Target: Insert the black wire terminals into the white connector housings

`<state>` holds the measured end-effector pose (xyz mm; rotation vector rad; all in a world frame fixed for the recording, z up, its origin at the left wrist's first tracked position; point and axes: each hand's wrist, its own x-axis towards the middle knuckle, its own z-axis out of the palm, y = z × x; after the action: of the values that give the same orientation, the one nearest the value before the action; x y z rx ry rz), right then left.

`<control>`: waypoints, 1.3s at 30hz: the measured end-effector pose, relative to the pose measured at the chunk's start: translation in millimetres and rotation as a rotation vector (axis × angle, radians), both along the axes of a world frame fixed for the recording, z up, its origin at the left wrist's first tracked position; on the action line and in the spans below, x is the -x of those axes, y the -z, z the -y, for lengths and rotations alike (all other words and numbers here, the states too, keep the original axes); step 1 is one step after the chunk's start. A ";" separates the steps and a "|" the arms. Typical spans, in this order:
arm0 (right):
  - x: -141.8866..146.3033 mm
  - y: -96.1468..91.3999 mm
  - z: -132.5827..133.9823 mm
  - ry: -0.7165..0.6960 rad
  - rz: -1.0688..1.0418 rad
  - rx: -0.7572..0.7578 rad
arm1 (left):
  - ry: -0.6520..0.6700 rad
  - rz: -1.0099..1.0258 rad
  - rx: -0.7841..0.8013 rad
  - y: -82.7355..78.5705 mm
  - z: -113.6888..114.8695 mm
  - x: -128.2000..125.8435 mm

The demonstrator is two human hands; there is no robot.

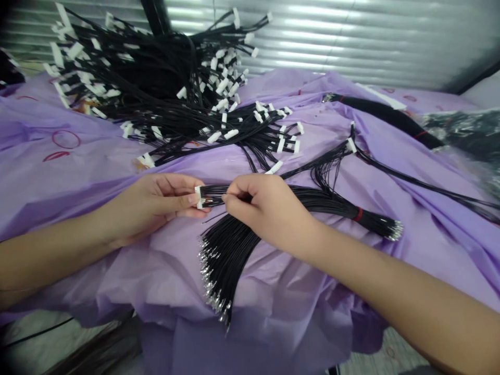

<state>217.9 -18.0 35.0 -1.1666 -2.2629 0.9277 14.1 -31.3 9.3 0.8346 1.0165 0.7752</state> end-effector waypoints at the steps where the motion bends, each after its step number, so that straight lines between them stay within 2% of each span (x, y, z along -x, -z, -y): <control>1: -0.3 -0.2 -0.5 0.003 0.011 0.005 | -0.001 -0.003 0.004 0.2 0.0 -0.1; 33: -0.8 1.5 -1.2 0.007 0.067 -0.006 | -0.002 -0.042 -0.035 3.5 -0.6 0.9; 39: -1.3 3.1 0.8 0.000 0.056 -0.026 | 0.005 -0.098 -0.057 1.4 0.3 -0.8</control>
<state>219.1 -18.8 32.0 -1.1956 -2.3121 0.8737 14.8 -31.6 7.9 0.9317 1.0828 0.7681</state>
